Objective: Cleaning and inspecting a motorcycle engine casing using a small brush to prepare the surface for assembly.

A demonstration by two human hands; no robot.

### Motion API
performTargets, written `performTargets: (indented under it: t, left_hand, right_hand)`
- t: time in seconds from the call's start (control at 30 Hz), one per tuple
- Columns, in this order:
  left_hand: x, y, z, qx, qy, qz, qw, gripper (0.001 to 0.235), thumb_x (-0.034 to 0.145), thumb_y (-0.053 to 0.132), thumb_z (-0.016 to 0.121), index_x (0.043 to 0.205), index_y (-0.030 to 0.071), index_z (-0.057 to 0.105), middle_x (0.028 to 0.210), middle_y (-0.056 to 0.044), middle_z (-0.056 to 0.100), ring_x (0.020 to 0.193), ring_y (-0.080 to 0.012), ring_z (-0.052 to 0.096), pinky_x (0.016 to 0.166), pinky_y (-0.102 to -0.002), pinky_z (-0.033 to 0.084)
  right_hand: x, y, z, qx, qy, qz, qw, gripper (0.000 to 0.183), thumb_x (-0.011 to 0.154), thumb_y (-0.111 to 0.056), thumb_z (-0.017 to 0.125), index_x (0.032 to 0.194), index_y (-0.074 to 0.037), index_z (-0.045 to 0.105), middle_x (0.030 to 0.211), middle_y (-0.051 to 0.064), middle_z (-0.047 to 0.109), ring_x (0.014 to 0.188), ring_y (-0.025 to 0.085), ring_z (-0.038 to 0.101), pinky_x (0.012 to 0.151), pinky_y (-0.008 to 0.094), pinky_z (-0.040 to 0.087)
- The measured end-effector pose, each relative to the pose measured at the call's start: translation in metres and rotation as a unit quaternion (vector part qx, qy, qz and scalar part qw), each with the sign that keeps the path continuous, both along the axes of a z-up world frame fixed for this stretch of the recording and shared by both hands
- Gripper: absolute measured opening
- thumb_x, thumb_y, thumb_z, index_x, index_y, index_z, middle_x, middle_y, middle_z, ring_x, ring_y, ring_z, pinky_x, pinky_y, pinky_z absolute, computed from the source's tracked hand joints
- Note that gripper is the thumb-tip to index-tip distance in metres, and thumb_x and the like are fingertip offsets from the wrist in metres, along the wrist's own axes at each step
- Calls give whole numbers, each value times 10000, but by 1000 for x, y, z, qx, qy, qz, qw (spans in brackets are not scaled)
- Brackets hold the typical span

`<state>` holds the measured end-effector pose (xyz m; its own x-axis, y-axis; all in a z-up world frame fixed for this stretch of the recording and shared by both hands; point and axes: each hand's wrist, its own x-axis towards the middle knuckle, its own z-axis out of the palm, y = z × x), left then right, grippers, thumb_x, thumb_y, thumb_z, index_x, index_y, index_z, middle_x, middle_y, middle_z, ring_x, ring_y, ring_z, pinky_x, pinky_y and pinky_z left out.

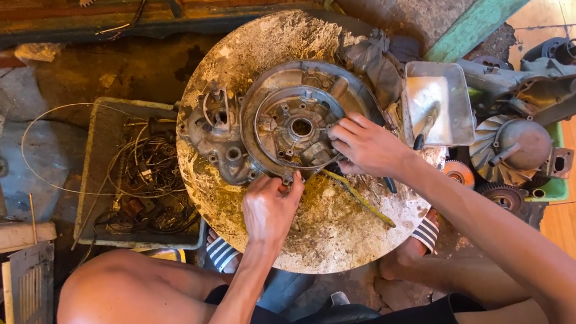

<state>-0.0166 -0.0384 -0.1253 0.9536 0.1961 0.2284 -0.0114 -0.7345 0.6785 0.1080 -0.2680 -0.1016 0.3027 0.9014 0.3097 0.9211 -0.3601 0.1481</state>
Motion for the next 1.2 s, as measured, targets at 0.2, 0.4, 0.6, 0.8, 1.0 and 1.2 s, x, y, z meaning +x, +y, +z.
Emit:
performTargets:
  t: [0.2, 0.4, 0.6, 0.8, 1.0, 1.2]
  left_hand:
    - [12, 12, 87, -13, 27, 22, 999, 433, 928, 289, 746, 555, 81, 672, 480, -50, 587, 472, -196, 600, 582, -325, 581]
    - [59, 38, 148, 10, 3, -18, 1000, 456, 919, 216, 755, 528, 22, 623, 433, -117, 545, 420, -210, 534, 576, -388, 528]
    - [158, 43, 192, 7, 171, -25, 985, 380, 975, 189, 758, 632, 77, 639, 503, -4, 586, 355, -53, 466, 294, -175, 400]
    - [237, 57, 153, 15, 53, -33, 998, 721, 1043, 390, 847, 504, 167, 424, 461, 22, 428, 383, -99, 350, 378, -303, 361]
    - [233, 106, 167, -137, 80, -97, 983, 357, 1132, 341, 556, 837, 164, 462, 763, 9, 404, 670, -137, 348, 658, -322, 368]
    - [206, 174, 135, -151, 18, -132, 980, 640, 1062, 517, 385, 1456, 23, 491, 1496, -219, 509, 1390, -367, 477, 1127, -513, 396]
  right_hand:
    - [0, 11, 26, -7, 98, -13, 995, 312, 723, -351, 730, 788, -46, 702, 939, 56, 562, 926, 212, 576, 974, 382, 414]
    - [16, 23, 102, 67, 239, -20, 968, 381, 564, -310, 860, 700, 9, 702, 972, 113, 637, 855, 277, 617, 912, 426, 466]
    - [72, 27, 138, 64, 428, -135, 891, 463, 691, -367, 744, 988, -17, 678, 1220, 100, 512, 1196, 257, 451, 973, 449, 530]
    - [119, 35, 154, 19, 502, -255, 826, 494, 847, -337, 625, 1189, 19, 618, 1317, 97, 418, 1256, 323, 457, 852, 512, 598]
    - [120, 34, 157, 64, 486, -242, 837, 465, 938, -309, 600, 1250, 36, 591, 1228, 72, 419, 977, 230, 474, 809, 404, 377]
    - [118, 39, 164, 8, 448, -287, 847, 701, 947, -367, 533, 1482, 66, 399, 1372, 127, 391, 1275, 306, 422, 1023, 513, 362]
